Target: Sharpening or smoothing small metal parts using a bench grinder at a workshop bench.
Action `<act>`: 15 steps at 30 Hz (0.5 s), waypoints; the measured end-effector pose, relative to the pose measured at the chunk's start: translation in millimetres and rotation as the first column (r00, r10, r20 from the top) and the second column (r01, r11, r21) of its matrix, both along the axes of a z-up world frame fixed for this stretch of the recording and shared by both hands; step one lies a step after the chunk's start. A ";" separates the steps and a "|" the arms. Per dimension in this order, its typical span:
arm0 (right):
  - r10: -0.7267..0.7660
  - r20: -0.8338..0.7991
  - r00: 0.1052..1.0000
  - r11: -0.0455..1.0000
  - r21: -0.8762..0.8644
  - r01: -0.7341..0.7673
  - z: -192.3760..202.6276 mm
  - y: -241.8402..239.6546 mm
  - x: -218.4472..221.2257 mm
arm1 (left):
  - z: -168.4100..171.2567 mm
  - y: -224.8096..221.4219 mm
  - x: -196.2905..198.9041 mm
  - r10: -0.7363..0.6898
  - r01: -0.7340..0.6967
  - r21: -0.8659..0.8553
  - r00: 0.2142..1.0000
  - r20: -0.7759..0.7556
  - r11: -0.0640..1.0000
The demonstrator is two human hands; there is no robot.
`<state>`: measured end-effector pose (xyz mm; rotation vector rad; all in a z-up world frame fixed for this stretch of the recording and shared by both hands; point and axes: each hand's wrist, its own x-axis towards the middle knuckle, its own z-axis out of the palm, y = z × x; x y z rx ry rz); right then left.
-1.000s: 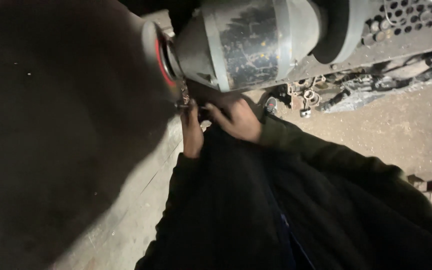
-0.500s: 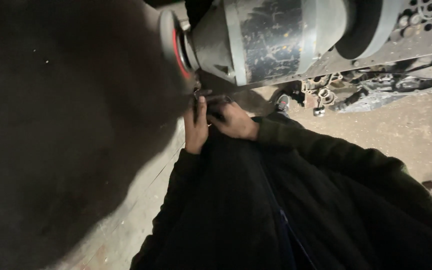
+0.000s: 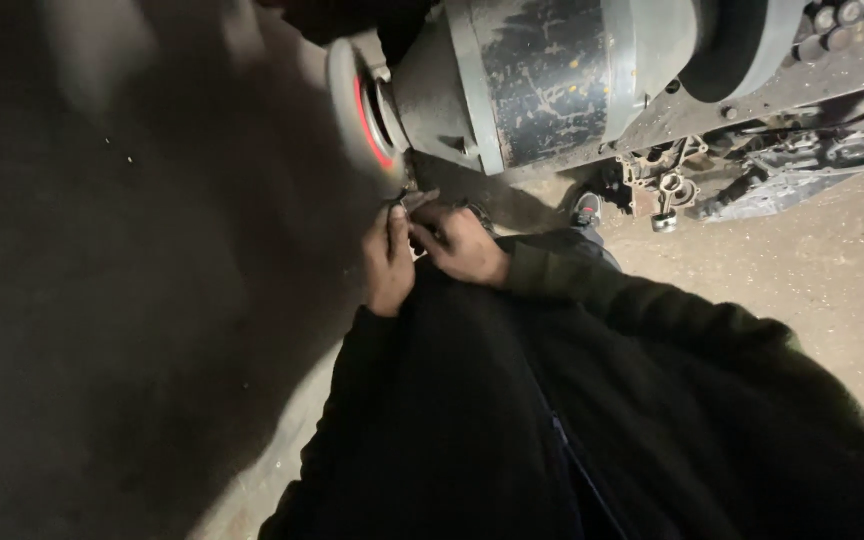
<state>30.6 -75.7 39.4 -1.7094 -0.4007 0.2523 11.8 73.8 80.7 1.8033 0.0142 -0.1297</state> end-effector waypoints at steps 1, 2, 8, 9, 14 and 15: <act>-0.004 0.005 1.000 1.000 0.002 0.004 4.1 0.3 2.4 | -0.6 1.8 2.6 -0.004 0.004 0.002 1.000 0.005 1.000; -0.021 -0.015 1.000 1.000 -0.002 0.021 8.0 0.9 4.7 | -1.3 4.0 5.2 -0.003 0.003 0.028 1.000 0.009 1.000; -0.076 -0.011 0.997 0.995 0.059 0.076 10.0 10.4 3.2 | 0.1 14.4 5.7 -0.006 0.006 0.075 1.000 -0.007 0.997; -0.073 -0.031 0.997 0.996 0.051 0.075 8.4 11.6 3.5 | 6.1 12.3 7.5 -0.003 0.004 0.062 1.000 -0.010 0.998; -0.075 -0.018 0.997 0.996 0.052 0.076 8.0 11.2 1.4 | 19.6 5.0 5.5 0.042 -0.049 0.123 0.997 0.061 0.991; -0.078 0.002 0.997 0.996 0.035 0.078 3.9 9.2 -1.5 | 21.3 3.2 2.2 0.067 -0.082 0.202 0.994 0.083 0.976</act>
